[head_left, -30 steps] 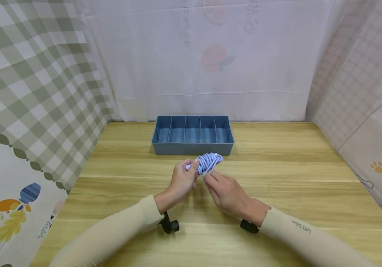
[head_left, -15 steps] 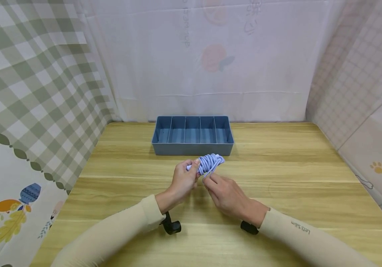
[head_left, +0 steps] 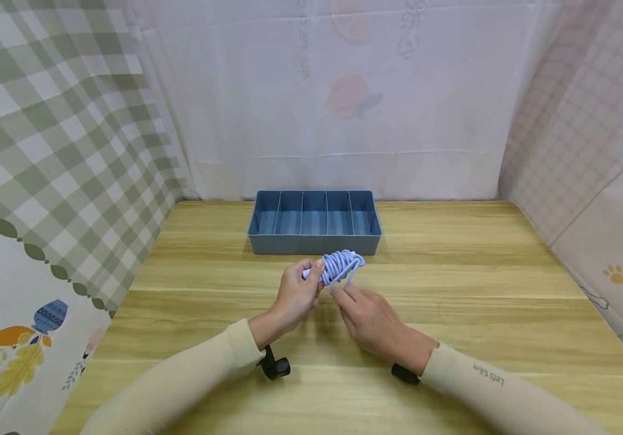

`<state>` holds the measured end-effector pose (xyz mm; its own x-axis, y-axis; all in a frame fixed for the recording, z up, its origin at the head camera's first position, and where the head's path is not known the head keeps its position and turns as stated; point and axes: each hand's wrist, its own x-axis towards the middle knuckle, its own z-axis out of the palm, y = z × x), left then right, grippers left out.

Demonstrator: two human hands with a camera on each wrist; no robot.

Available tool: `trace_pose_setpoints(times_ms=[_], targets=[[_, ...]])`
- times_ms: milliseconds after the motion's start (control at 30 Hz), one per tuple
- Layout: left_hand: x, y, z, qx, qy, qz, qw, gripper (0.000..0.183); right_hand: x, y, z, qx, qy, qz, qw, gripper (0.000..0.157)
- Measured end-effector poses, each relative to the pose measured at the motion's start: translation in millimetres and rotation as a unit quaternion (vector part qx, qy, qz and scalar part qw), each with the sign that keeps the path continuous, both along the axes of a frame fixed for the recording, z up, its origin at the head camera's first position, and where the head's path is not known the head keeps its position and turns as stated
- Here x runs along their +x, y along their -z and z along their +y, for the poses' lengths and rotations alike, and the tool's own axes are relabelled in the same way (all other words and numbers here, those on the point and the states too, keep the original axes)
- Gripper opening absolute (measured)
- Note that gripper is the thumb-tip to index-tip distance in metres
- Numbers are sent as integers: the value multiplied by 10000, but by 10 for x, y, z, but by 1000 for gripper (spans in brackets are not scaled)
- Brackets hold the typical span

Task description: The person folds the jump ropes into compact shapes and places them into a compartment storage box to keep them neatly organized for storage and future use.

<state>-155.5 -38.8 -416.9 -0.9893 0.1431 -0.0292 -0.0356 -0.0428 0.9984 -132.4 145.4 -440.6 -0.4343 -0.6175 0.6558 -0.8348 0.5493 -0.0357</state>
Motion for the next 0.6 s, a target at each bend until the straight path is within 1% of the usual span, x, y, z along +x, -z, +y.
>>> trace_pose_setpoints(times_ms=[67,100,167,233,333,467,533,600], targets=[[3,9,-21,-394,-26,449,9982,33,-4,-4,8,-74,49,209,9997,34],[4,15,-30,-593,-55,686,9959,33,-8,-10,12,-117,72,315,9994,35],[5,27,-44,-940,-123,1132,9890,31,-18,-26,28,-167,126,457,9987,34],[4,38,-53,-1156,-158,1465,9823,29,-32,-46,47,-221,149,505,9984,36],[-1,53,-60,-1306,-116,1825,9744,25,-57,-83,80,-242,145,366,9989,40],[-9,77,-68,-1502,10,2267,9623,20,-90,-132,120,-260,243,131,9993,49],[-14,88,-73,-1580,59,2450,9565,18,-105,-147,137,-305,273,71,9991,54],[-21,89,-78,-1625,59,2552,9531,17,-113,-158,150,-368,285,70,9989,57]])
